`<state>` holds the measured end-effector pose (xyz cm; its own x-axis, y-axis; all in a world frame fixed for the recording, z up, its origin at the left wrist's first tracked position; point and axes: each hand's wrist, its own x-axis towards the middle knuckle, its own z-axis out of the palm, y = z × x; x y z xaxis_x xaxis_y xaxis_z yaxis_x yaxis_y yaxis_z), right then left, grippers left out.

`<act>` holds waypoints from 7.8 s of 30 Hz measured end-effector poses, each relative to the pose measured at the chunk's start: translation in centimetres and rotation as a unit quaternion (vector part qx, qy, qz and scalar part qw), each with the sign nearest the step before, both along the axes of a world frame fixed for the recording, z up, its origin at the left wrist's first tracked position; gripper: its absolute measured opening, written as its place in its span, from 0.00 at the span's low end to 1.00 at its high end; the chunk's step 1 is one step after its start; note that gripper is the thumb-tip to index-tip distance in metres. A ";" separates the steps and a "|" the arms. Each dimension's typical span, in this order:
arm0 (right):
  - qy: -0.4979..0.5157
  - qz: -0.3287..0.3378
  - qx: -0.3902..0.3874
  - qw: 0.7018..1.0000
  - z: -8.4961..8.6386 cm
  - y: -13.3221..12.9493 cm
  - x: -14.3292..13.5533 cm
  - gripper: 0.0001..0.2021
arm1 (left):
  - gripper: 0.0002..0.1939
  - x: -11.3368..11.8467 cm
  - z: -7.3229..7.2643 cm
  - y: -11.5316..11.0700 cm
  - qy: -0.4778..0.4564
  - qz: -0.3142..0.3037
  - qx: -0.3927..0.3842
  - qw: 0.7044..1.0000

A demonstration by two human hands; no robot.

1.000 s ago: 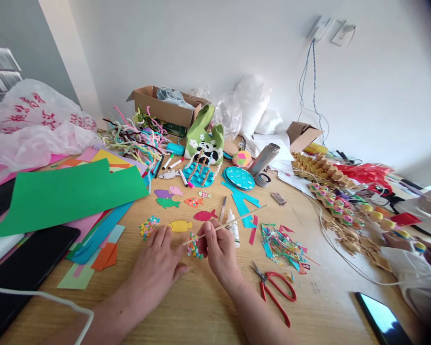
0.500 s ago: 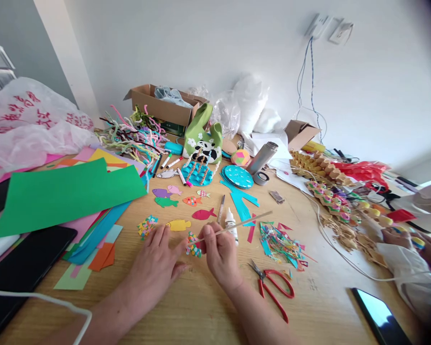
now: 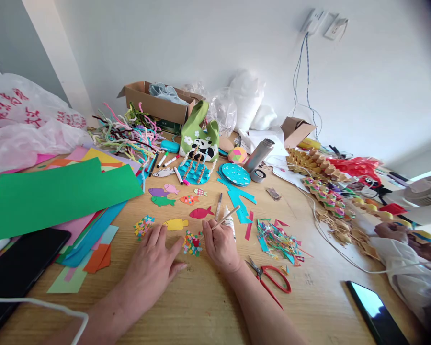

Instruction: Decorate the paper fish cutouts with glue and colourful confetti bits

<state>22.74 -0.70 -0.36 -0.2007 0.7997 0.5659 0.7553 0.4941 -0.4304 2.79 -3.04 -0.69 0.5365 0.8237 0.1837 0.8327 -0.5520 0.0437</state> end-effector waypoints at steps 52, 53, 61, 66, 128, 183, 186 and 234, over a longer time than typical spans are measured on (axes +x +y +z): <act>0.043 -0.003 -0.082 0.996 0.0 4.4 -5.2 0.24 | 0.27 0.5 0.6 -0.4 -0.016 0.035 -0.025 0.999; 0.041 -0.002 -0.082 0.996 0.0 4.4 -5.2 0.24 | 0.27 0.5 0.6 -0.3 -0.015 0.035 -0.025 0.999; 0.027 0.000 -0.080 0.996 0.0 4.3 -5.3 0.23 | 0.26 0.5 0.5 -0.3 -0.017 0.035 -0.030 0.999; 0.031 0.003 -0.066 0.997 -0.1 4.3 -5.3 0.22 | 0.27 0.5 0.6 -0.3 -0.013 0.035 -0.028 0.999; 0.046 -0.034 -0.121 0.991 -0.2 5.0 -5.5 0.28 | 0.12 0.2 0.9 2.0 -0.038 0.039 0.004 0.999; 0.052 -0.038 -0.079 0.995 -0.4 2.6 -2.0 0.24 | 0.15 -0.2 1.0 1.0 -0.032 0.017 0.030 0.999; 0.028 -0.024 -0.067 0.997 -0.5 2.7 -1.9 0.23 | 0.16 -0.2 0.9 1.1 -0.033 0.017 0.029 0.999; 0.114 -0.010 -0.069 0.991 -0.1 5.5 -6.5 0.24 | 0.15 0.0 0.3 1.0 -0.038 0.024 0.029 0.999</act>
